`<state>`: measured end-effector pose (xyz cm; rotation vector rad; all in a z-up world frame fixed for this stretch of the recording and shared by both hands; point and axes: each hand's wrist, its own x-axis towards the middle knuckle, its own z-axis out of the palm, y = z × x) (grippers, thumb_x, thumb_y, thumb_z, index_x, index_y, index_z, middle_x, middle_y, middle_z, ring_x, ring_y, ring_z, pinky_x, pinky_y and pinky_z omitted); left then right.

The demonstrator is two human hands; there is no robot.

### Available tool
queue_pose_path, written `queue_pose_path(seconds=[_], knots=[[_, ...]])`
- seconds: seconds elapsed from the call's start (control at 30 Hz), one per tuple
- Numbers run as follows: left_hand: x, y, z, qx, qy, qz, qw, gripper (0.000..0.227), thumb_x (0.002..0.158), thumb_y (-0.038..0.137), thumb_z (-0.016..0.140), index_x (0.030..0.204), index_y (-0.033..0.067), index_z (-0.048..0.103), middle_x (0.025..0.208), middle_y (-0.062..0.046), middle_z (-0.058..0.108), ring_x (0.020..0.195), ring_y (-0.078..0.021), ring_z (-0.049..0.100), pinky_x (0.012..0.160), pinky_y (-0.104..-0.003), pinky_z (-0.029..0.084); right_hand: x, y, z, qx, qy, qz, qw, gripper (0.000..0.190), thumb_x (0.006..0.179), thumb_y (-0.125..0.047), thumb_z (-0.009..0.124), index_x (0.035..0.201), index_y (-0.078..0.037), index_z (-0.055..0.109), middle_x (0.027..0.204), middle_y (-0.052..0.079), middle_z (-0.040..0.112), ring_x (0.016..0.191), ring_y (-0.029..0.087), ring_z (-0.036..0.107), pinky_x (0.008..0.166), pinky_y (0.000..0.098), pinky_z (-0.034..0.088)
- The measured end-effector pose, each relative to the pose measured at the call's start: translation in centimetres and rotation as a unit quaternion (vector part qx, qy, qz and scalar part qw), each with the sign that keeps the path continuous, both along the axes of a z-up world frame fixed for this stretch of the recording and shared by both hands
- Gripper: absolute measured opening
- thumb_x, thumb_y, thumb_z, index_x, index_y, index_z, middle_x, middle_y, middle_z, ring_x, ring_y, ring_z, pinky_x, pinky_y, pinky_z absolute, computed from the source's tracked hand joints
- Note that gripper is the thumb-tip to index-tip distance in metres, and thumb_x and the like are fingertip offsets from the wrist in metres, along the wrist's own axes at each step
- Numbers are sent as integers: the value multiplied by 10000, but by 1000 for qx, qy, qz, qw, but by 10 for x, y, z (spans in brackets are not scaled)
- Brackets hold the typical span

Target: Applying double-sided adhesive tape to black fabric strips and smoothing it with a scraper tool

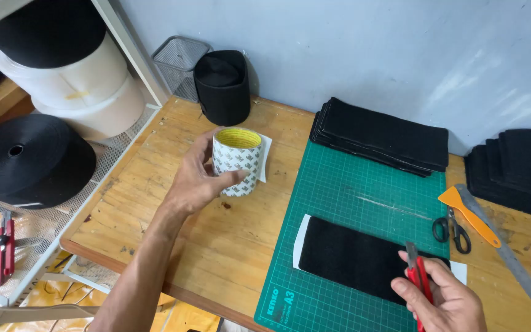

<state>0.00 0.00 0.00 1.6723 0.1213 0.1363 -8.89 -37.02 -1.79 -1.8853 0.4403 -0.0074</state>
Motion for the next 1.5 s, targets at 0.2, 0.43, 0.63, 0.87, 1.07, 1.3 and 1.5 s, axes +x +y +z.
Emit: queue_pose_path(seconds=[0.2, 0.43, 0.63, 0.87, 1.07, 1.3, 1.5], knots=[[27, 36, -41, 5, -135, -49, 990, 857, 656, 53, 873, 1398, 4, 446, 1350, -127, 612, 1275, -210, 599, 1141, -312, 465, -4, -21, -9, -98, -32, -66, 992, 393, 843, -45, 815, 1228, 26, 781, 920, 108, 611, 651, 286, 566, 608, 342, 435], [23, 23, -32, -65, -89, -45, 993, 867, 707, -94, 729, 1486, 57, 379, 1336, -113, 607, 1243, -210, 588, 397, -292, 591, 0, -114, -43, -407, -123, -74, 902, 727, 923, -215, 846, 1580, 47, 675, 1058, 198, 730, 681, 313, 635, 649, 380, 557], [26, 28, -46, -64, -120, -79, 988, 959, 771, -70, 717, 1597, 57, 245, 1349, -153, 599, 1024, -246, 642, 412, -298, 595, 13, -175, -79, -589, -39, -70, 804, 742, 992, -397, 694, 1679, -123, 635, 1131, 120, 751, 817, 272, 732, 765, 333, 592], [8, 21, -38, 68, -100, 1, 993, 964, 754, 68, 796, 1566, 20, 279, 1407, -184, 577, 1093, -270, 648, 706, -343, 584, 15, -202, -117, -588, -15, -40, 808, 567, 1005, -413, 559, 1541, -245, 634, 1314, 141, 671, 1175, 440, 594, 947, 570, 487], [-22, 20, -59, 347, -42, 184, 919, 535, 785, 248, 878, 1160, 13, 578, 1008, -108, 632, 872, -243, 594, 729, -419, 508, -1, -175, -98, -580, -187, -30, 793, 538, 915, -311, 753, 1423, -135, 733, 1272, 137, 647, 1258, 358, 542, 969, 552, 324], [-50, -27, -82, 351, -182, 15, 918, 240, 947, 211, 691, 1001, -19, 732, 990, -189, 768, 840, -305, 741, 785, -418, 608, 33, -93, -28, -374, -219, 258, 863, 669, 774, -379, 820, 1361, -104, 655, 1357, 105, 637, 899, 235, 714, 954, 499, 477], [-22, -87, -62, 284, -193, -163, 925, 369, 1051, 206, 487, 1267, -53, 637, 1086, -209, 718, 936, -333, 718, 804, -413, 624, 57, -49, -22, -422, -80, 403, 808, 947, 776, -565, 850, 1535, -152, 464, 1308, 37, 598, 1172, 203, 577, 1050, 479, 359]])
